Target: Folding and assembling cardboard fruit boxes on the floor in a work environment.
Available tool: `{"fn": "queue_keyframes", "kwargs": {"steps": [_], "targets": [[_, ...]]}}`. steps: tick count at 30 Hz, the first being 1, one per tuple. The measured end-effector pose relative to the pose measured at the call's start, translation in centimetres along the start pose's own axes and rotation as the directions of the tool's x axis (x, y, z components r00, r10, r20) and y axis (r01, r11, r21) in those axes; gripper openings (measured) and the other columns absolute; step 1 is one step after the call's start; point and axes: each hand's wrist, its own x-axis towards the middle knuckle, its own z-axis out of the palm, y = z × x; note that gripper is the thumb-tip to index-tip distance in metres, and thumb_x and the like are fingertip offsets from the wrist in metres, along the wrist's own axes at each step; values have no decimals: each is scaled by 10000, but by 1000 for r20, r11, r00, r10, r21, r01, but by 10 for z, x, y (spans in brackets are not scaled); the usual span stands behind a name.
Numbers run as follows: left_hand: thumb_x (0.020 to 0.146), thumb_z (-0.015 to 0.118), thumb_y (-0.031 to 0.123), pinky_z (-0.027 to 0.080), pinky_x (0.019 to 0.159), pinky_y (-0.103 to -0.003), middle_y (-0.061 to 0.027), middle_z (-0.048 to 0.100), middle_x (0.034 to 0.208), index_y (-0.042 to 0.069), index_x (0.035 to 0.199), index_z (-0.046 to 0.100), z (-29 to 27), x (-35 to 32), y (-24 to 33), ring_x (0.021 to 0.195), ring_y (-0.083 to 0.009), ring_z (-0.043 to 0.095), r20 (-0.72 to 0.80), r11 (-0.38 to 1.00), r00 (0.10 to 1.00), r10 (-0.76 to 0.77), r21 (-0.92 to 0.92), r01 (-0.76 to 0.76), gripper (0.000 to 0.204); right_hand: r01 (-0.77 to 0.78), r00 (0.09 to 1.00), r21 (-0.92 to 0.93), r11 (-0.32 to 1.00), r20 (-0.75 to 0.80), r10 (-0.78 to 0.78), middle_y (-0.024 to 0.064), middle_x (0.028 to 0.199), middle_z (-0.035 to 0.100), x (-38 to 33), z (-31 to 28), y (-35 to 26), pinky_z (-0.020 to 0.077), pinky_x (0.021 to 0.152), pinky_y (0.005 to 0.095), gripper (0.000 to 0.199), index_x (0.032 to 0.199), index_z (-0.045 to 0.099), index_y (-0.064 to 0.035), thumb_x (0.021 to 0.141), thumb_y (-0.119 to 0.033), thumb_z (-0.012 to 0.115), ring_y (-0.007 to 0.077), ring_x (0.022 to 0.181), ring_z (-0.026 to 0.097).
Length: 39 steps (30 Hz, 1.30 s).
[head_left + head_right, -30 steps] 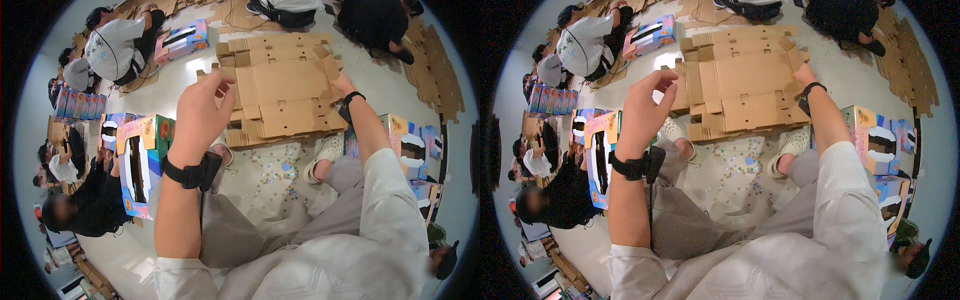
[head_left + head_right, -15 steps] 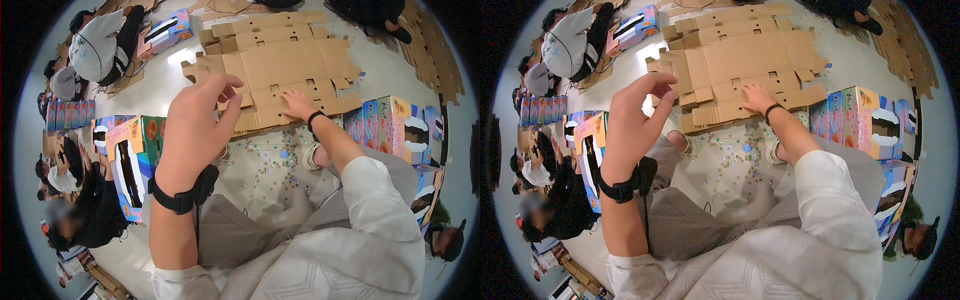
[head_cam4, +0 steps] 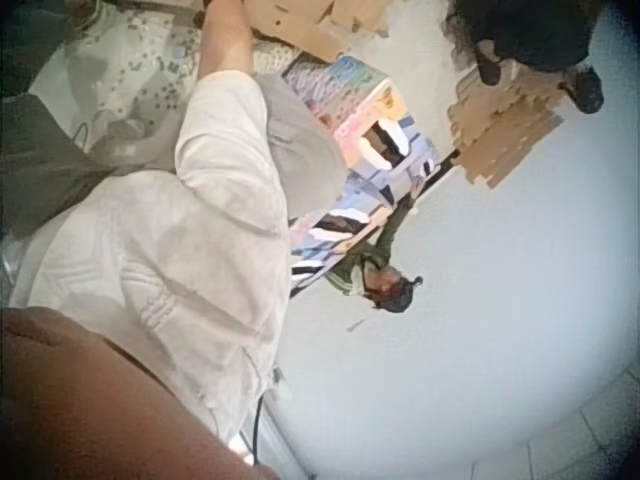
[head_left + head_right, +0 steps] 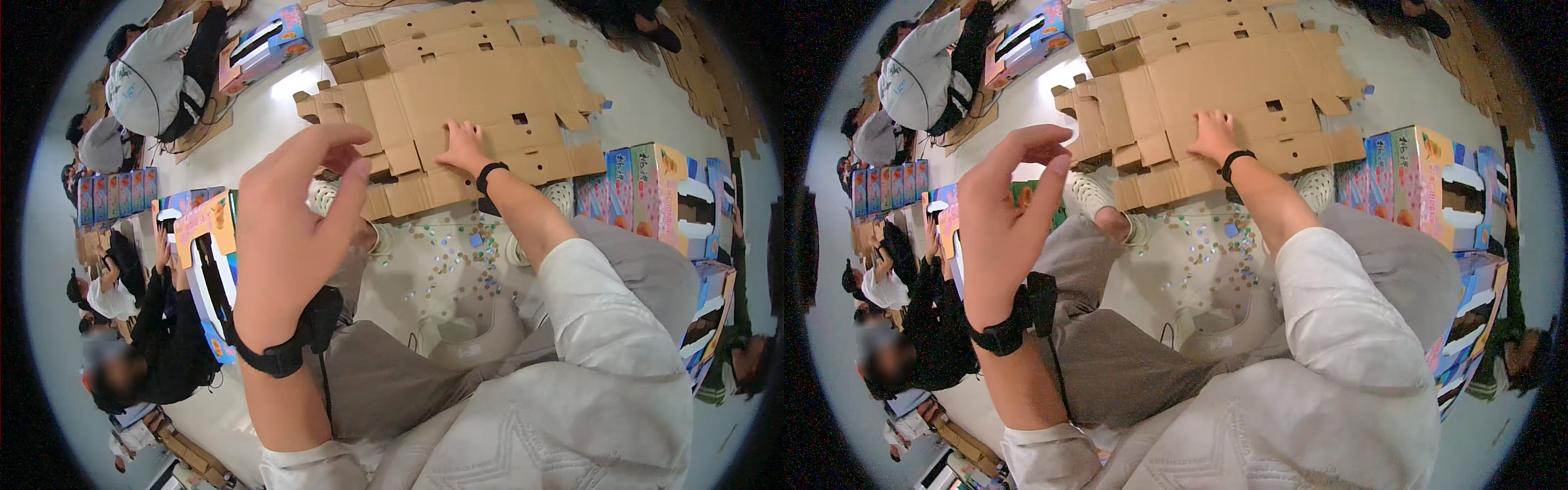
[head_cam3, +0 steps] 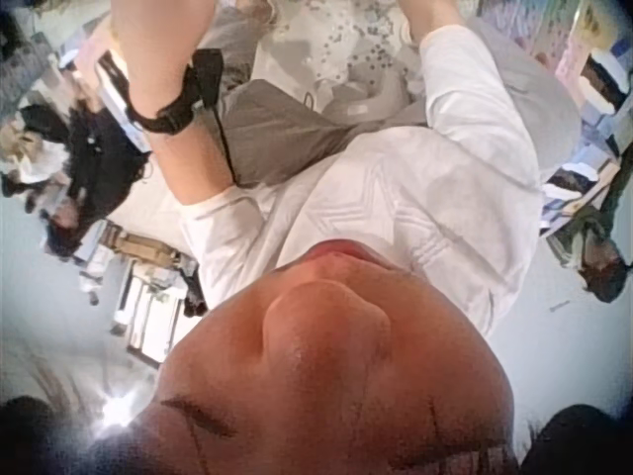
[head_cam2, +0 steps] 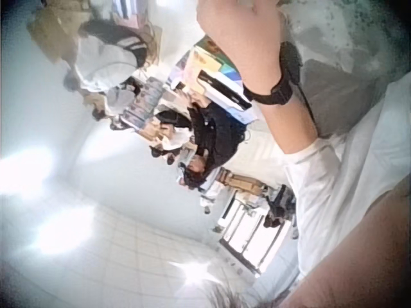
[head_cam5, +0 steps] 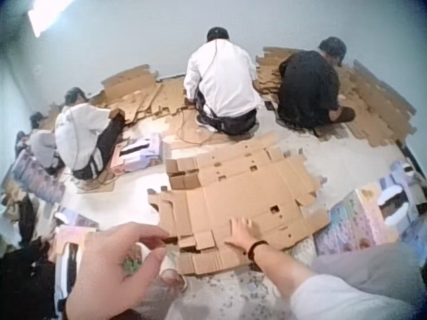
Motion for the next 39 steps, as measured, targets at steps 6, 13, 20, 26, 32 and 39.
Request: {"fn": "queue_keyframes", "kwargs": {"steps": [6,13,20,26,32,39], "targets": [[916,713,39,561,792,-337,-132,744,888,-5,1097,729,-4,-3,1,837,-230,735,-47,997,999,20,71,-17,187,-88,986,236,968,-116,118,72,1168,715,16,-16,11,297,1169,477,637,1264,660,-130,791,-524,824,277,1258,570],[904,716,37,558,796,-345,-125,750,894,4,1079,737,-1,-8,3,843,-247,738,-57,1000,998,13,2,-13,180,77,983,253,965,-179,-32,92,1254,708,21,-4,-38,303,1152,530,591,1350,649,-208,854,-502,780,310,1287,548],[902,717,50,546,798,-330,-120,754,896,16,1079,730,-5,-9,4,840,-260,734,-27,999,1000,3,53,-2,181,56,995,0,998,84,-55,61,1413,618,-12,39,-59,234,1242,657,649,1488,567,-275,890,-384,794,311,1414,471],[978,683,49,541,897,-302,-89,753,1018,-28,1167,714,-26,-21,-6,977,-148,709,-2,997,997,-72,43,72,207,141,990,-56,988,20,-140,16,1414,615,-10,44,-40,213,1247,677,585,1505,552,-252,961,-384,724,226,1402,497],[956,703,27,527,834,-279,-58,743,953,-6,1124,733,-35,-24,-19,888,-115,682,-184,992,976,-117,-74,105,174,133,991,-32,991,8,-133,44,1422,635,-3,48,-34,184,1252,683,538,1507,547,-213,986,-299,654,220,1415,502],[955,707,39,509,805,-264,-58,740,911,-6,1104,735,-28,-24,-12,855,-107,671,-171,995,981,-94,-56,85,159,39,986,69,997,160,-50,122,1424,645,7,44,-64,159,1253,687,812,1588,415,-119,904,-437,717,283,1448,481]]}}
